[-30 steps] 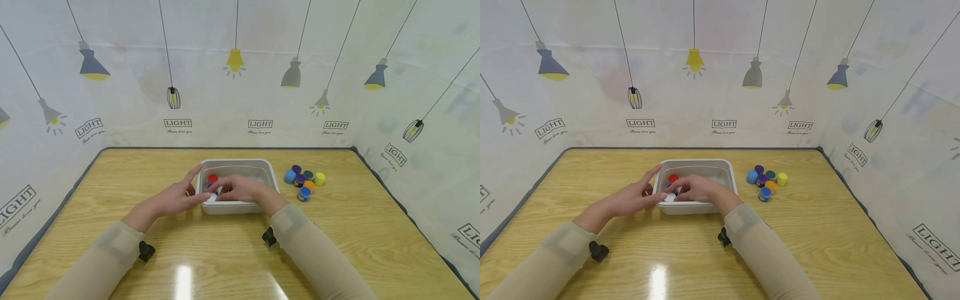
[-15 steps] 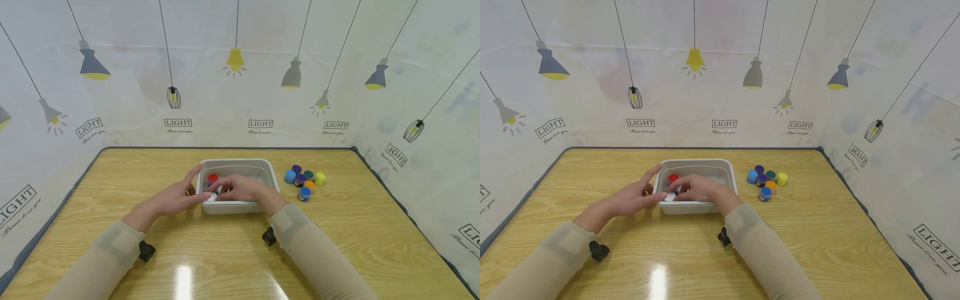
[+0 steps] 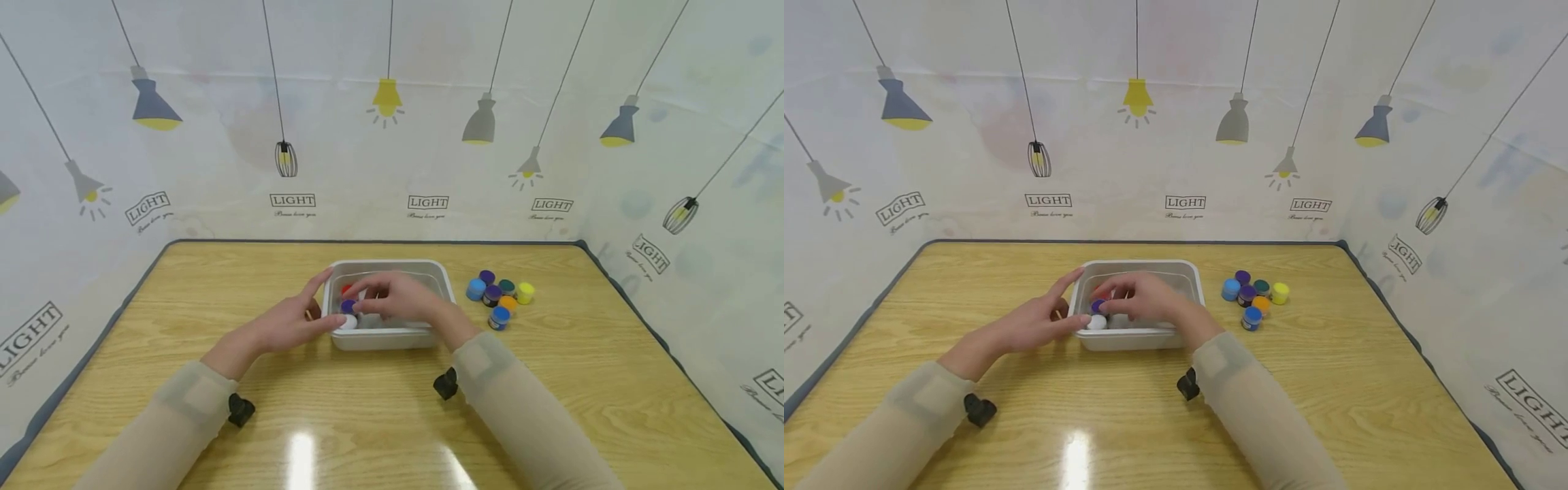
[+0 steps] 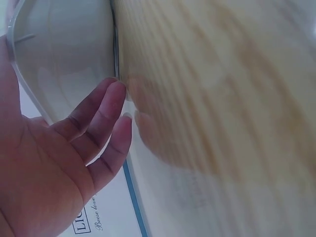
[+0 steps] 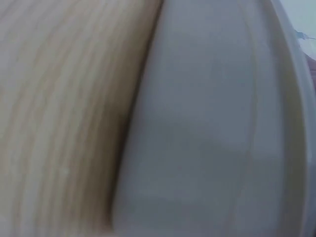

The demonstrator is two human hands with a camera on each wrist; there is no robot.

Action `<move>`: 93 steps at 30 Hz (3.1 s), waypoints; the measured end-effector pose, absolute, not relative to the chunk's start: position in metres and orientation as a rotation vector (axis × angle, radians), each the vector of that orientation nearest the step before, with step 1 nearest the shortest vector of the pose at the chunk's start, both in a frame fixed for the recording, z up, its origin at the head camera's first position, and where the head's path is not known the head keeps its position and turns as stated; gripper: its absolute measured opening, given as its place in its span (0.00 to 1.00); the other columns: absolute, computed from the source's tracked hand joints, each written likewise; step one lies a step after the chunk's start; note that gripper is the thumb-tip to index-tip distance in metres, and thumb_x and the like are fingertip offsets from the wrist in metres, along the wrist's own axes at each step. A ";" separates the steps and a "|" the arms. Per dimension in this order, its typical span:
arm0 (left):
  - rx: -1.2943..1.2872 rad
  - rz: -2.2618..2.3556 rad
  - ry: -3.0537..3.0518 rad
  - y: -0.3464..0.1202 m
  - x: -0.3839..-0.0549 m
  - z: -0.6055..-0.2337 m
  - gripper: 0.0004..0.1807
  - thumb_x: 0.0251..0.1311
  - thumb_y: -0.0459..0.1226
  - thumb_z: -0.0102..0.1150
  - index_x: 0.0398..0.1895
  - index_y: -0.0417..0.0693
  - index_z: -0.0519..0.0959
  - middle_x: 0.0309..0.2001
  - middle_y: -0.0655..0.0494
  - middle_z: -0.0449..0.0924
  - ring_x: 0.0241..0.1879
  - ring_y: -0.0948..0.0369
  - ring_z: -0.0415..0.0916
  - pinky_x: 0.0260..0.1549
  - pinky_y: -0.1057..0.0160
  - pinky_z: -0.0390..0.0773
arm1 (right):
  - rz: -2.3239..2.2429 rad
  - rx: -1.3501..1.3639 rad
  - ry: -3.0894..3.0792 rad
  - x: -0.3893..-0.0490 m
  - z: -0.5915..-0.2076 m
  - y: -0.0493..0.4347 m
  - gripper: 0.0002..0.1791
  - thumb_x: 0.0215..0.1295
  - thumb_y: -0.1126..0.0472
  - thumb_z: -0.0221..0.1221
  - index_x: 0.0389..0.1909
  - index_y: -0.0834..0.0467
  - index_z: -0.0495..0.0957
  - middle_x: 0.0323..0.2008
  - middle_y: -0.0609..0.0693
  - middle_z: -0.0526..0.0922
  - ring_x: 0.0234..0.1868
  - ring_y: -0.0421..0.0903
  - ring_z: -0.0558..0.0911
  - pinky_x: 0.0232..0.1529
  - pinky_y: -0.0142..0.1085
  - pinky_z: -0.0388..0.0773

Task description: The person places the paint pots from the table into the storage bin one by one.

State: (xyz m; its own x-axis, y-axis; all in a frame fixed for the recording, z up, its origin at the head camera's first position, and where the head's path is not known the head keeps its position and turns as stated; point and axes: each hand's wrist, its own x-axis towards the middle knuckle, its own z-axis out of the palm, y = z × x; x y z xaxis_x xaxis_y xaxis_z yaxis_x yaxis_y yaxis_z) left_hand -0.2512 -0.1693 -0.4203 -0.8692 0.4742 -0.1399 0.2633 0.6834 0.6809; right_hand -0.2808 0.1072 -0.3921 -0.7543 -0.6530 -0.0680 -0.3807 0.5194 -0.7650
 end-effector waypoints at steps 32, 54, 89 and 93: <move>0.584 0.975 2.564 -0.172 -0.251 -0.418 0.57 0.74 0.69 0.57 0.91 0.73 0.31 0.53 0.46 0.84 0.42 0.55 0.81 0.39 0.56 0.82 | -1.227 -0.491 2.716 -0.257 -0.371 0.310 0.19 0.78 0.49 0.68 0.64 0.51 0.85 0.41 0.60 0.87 0.35 0.56 0.84 0.36 0.41 0.84; 0.583 0.969 2.577 -0.172 -0.250 -0.417 0.57 0.74 0.69 0.57 0.91 0.74 0.32 0.52 0.47 0.84 0.42 0.55 0.81 0.40 0.56 0.81 | -1.137 -0.155 2.829 -0.270 -0.412 0.389 0.31 0.81 0.44 0.64 0.74 0.59 0.74 0.45 0.63 0.86 0.31 0.57 0.81 0.34 0.43 0.81; 0.551 0.970 2.562 -0.171 -0.250 -0.420 0.58 0.73 0.70 0.57 0.91 0.76 0.31 0.53 0.46 0.84 0.43 0.54 0.81 0.41 0.56 0.82 | -0.995 -0.099 2.889 -0.277 -0.431 0.398 0.30 0.81 0.45 0.64 0.72 0.61 0.74 0.49 0.60 0.85 0.32 0.48 0.80 0.32 0.38 0.79; 0.550 0.970 2.564 -0.171 -0.250 -0.419 0.58 0.73 0.71 0.57 0.90 0.77 0.30 0.53 0.47 0.84 0.43 0.54 0.81 0.41 0.56 0.82 | -1.024 -0.148 2.918 -0.272 -0.421 0.398 0.29 0.81 0.47 0.64 0.73 0.59 0.75 0.48 0.59 0.84 0.31 0.48 0.80 0.31 0.38 0.79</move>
State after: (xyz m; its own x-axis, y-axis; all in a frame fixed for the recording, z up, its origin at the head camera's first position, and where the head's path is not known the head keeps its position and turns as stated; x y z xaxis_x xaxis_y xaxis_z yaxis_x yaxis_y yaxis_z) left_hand -0.2496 -0.1711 -0.4195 -0.8660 0.4675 -0.1777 0.2327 0.6912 0.6842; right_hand -0.2720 0.3975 -0.4213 -0.9944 -0.1050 -0.0112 -0.0750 0.7768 -0.6253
